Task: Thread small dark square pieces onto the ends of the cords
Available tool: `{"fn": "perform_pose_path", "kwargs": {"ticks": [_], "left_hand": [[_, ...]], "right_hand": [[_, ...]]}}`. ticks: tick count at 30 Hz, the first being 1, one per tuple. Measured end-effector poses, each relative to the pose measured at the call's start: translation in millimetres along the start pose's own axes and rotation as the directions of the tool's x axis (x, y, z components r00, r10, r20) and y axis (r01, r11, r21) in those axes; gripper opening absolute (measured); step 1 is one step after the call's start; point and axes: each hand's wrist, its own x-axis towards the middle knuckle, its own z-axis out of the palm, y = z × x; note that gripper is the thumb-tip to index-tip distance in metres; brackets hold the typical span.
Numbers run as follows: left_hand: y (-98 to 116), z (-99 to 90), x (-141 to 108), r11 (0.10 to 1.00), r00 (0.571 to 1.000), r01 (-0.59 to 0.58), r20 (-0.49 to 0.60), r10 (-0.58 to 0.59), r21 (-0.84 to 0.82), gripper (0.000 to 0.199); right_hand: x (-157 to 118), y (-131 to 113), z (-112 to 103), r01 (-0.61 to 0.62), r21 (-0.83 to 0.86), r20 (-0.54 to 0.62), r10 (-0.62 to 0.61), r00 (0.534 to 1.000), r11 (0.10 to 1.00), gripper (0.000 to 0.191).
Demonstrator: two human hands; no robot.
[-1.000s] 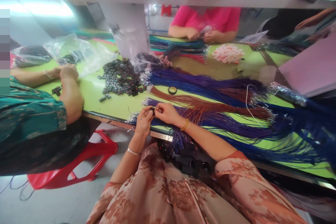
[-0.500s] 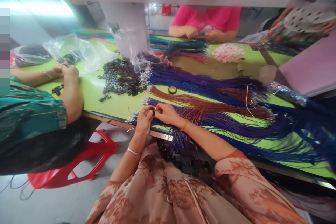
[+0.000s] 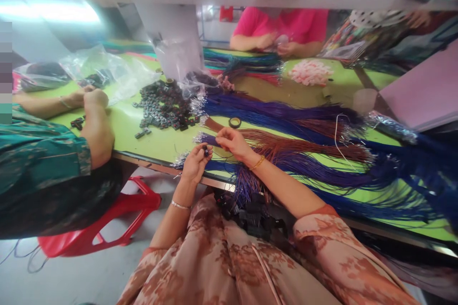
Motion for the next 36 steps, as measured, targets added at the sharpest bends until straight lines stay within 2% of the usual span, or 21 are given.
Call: {"fn": "perform_pose_path", "kwargs": {"ticks": [3, 7, 13, 20, 32, 36], "left_hand": [[0.2, 1.6, -0.9, 1.000, 1.000, -0.005, 0.000, 0.005, -0.001, 0.022], [0.4, 3.5, -1.9, 1.000, 1.000, -0.018, -0.012, 0.018, -0.006, 0.019], [1.2, 4.6, -3.4, 0.999, 0.999, -0.033, -0.007, 0.033, 0.000, 0.017], [2.3, 4.4, -3.8, 1.000, 1.000, -0.019, -0.005, 0.019, -0.005, 0.018], [1.2, 2.5, -3.2, 1.000, 1.000, -0.011, -0.010, 0.011, 0.013, 0.021], [1.4, 2.8, -3.3, 1.000, 1.000, -0.016, -0.006, 0.016, 0.021, 0.021]], "right_hand": [[-1.8, 3.1, 1.5, 0.093, -0.172, 0.040, -0.087, 0.995, 0.981, 0.020], [-6.0, 2.7, 5.8, 0.122, -0.317, 0.112, -0.091, 0.990, 0.941, 0.020], [-9.2, -0.3, 7.6, 0.180, -0.356, 0.138, -0.139, 0.981, 0.917, 0.026], [-9.3, 3.5, 6.7, 0.101, -0.431, 0.092, -0.068, 0.993, 0.897, 0.029], [-16.5, 0.8, 9.7, 0.135, -0.732, 0.098, -0.093, 0.991, 0.668, 0.032], [-17.5, -1.7, 10.1, 0.136, -0.761, 0.102, -0.089, 0.991, 0.634, 0.032]]}}
